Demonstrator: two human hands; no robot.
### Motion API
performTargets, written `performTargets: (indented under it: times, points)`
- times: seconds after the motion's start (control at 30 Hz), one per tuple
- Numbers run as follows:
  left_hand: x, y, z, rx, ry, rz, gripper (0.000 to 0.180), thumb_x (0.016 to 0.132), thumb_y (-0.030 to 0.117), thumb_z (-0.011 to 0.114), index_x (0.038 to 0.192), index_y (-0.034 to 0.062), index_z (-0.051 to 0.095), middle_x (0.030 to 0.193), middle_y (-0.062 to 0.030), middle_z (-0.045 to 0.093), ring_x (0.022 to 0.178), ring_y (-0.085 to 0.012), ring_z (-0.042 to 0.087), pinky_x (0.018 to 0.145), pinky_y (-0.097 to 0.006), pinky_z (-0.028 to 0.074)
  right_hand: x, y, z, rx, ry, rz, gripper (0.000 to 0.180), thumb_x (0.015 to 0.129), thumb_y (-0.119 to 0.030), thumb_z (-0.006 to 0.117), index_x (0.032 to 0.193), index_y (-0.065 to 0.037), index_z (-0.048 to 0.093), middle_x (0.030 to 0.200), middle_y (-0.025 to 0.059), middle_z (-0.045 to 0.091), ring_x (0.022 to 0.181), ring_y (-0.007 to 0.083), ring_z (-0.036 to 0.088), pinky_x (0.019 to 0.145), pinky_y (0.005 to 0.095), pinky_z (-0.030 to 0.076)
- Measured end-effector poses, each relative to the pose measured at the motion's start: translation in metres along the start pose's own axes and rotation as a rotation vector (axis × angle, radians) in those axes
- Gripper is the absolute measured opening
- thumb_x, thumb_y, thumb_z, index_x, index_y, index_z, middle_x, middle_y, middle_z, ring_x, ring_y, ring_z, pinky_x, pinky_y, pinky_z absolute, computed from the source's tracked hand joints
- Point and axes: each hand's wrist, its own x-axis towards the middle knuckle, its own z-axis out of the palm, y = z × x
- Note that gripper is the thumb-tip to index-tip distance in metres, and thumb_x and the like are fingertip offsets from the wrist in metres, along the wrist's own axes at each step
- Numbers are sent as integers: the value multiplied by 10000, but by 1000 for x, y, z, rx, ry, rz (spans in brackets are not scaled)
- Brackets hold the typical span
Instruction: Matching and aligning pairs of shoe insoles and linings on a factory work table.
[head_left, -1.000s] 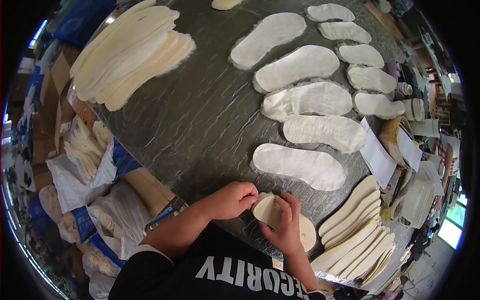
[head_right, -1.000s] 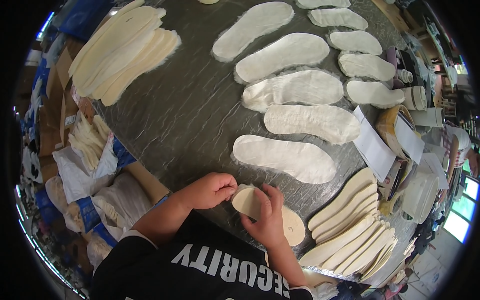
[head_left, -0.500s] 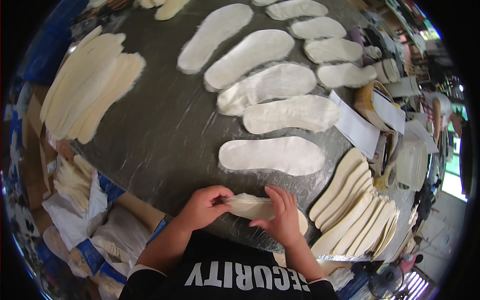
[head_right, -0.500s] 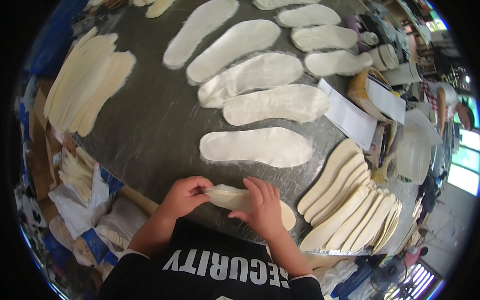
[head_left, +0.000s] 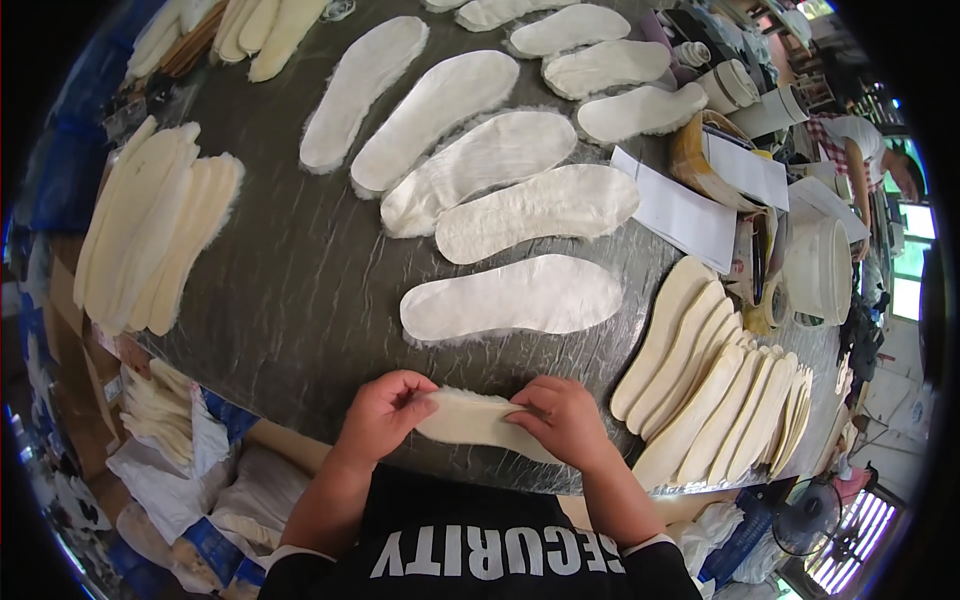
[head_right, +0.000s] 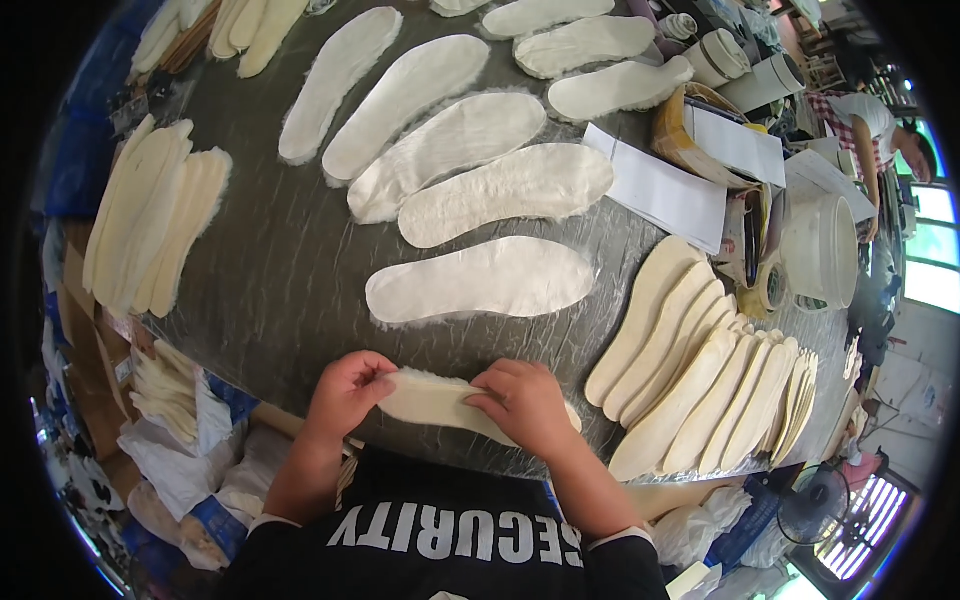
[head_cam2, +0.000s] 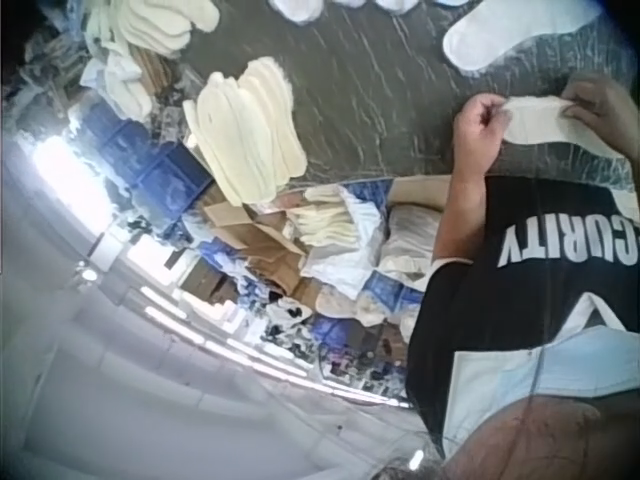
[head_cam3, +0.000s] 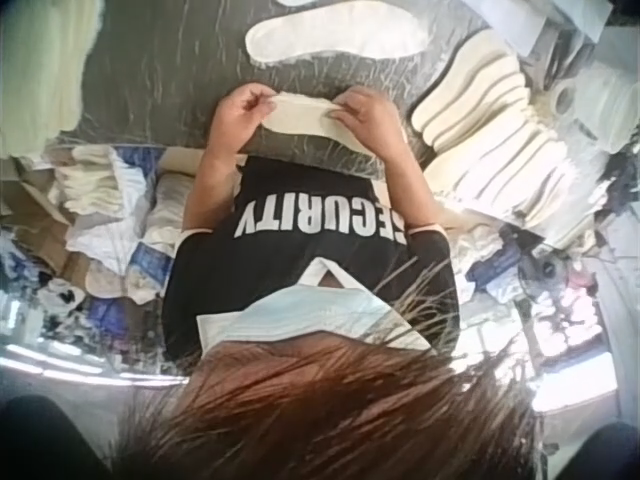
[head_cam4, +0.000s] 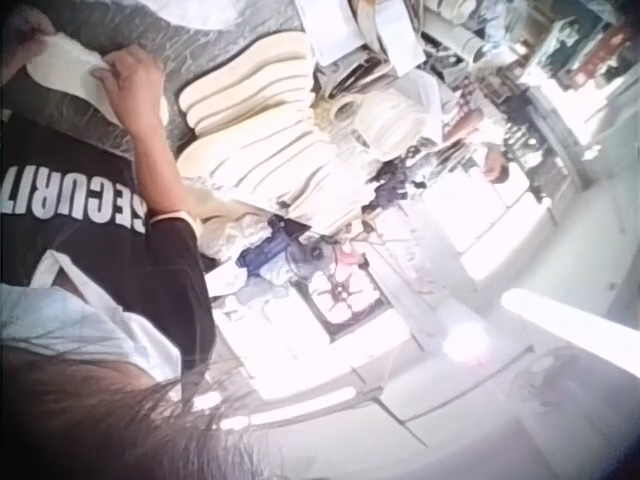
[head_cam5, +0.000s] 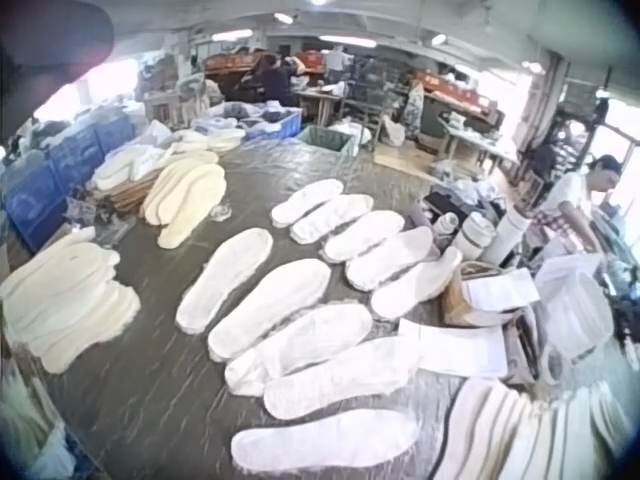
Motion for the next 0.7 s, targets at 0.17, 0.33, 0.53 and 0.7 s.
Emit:
performTargets:
  times: [0.17, 0.33, 0.53, 0.7]
  points:
    - [6, 5, 3, -230, 234, -171, 418, 876, 265, 709, 1148, -17, 563, 1076, -76, 610, 983, -121, 582, 815, -255, 487, 9, 3, -12, 671, -405, 602, 209, 952, -244, 597, 961, -43, 656, 789, -30, 592, 718, 42, 527, 600, 214, 423]
    - [8, 62, 36, 684, 164, 589, 660, 693, 478, 780, 1184, 80, 587, 1234, -130, 574, 1237, -255, 479, 1032, -418, 374, -2, 33, 10, 1344, -394, 603, 224, 1001, -207, 512, 1140, -46, 583, 934, 0, 618, 787, 61, 569, 684, 211, 483]
    - [3, 86, 61, 1314, -145, 720, 492, 641, 410, 768, 1040, 134, 682, 1156, 20, 644, 1236, -235, 505, 1117, -537, 200, -15, 22, 23, 1542, -478, 596, 252, 998, -212, 516, 1180, -41, 550, 1017, 34, 623, 856, 87, 605, 738, 231, 512]
    - [3, 80, 68, 1290, -198, 740, 390, 643, 381, 769, 940, 135, 716, 954, 45, 671, 1102, -186, 582, 1094, -544, 224, -27, 21, 31, 1611, -588, 636, 237, 990, -215, 532, 1153, -46, 564, 1025, 36, 626, 870, 91, 613, 736, 230, 518]
